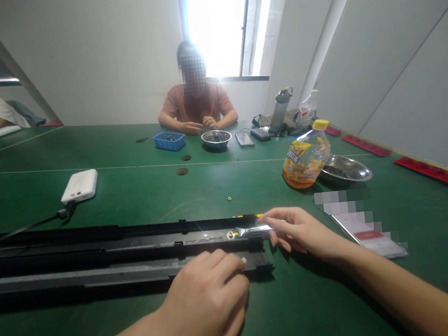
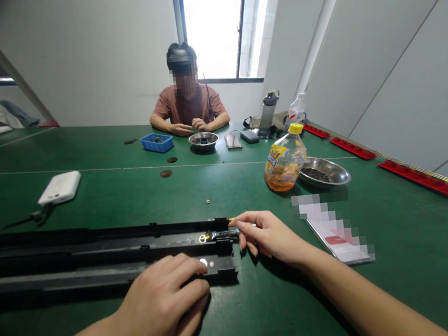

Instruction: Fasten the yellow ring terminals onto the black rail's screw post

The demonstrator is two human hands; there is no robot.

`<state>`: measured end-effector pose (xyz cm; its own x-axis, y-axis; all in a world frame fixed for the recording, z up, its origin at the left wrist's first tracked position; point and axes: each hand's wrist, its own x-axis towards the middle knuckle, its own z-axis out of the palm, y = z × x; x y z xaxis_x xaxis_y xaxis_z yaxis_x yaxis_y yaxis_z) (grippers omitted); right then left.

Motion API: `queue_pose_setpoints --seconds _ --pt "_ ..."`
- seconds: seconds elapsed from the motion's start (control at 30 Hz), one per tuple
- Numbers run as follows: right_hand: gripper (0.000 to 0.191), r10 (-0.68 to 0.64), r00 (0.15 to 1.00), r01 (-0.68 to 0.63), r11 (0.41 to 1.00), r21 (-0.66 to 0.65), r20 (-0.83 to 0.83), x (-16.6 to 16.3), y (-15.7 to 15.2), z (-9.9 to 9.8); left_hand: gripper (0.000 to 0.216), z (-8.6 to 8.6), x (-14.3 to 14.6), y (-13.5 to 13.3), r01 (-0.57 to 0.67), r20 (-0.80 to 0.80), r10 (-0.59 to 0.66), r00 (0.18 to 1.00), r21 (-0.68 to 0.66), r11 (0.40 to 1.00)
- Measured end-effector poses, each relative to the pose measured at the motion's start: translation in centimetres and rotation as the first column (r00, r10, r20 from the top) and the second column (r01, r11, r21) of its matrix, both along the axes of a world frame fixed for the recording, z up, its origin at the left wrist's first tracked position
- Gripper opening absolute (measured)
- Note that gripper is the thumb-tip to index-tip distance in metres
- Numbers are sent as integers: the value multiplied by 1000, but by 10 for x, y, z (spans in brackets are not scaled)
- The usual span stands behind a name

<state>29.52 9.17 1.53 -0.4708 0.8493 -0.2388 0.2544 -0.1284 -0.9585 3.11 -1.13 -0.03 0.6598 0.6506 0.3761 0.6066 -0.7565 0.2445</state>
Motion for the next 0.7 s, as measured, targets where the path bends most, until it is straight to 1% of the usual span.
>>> queue_pose_setpoints --seconds 0.2,0.3,0.43,0.53,0.7 --pt "51 6 1000 -6 1000 4 15 0 0 -1 9 -1 -1 0 4 6 -4 1000 -2 1000" --pt "50 10 997 -14 999 43 73 -1 -3 0 10 -2 0 0 0 8 0 1000 -2 1000" --pt "46 8 986 -28 992 122 167 -1 -5 1 11 -1 0 0 7 12 -7 1000 1 1000" --pt "39 -1 974 -46 979 199 228 -1 -5 3 11 -2 0 1 12 15 -12 1000 4 1000" --pt "27 55 972 -133 931 340 230 -5 -8 8 10 -2 0 1 11 19 -12 1000 10 1000"
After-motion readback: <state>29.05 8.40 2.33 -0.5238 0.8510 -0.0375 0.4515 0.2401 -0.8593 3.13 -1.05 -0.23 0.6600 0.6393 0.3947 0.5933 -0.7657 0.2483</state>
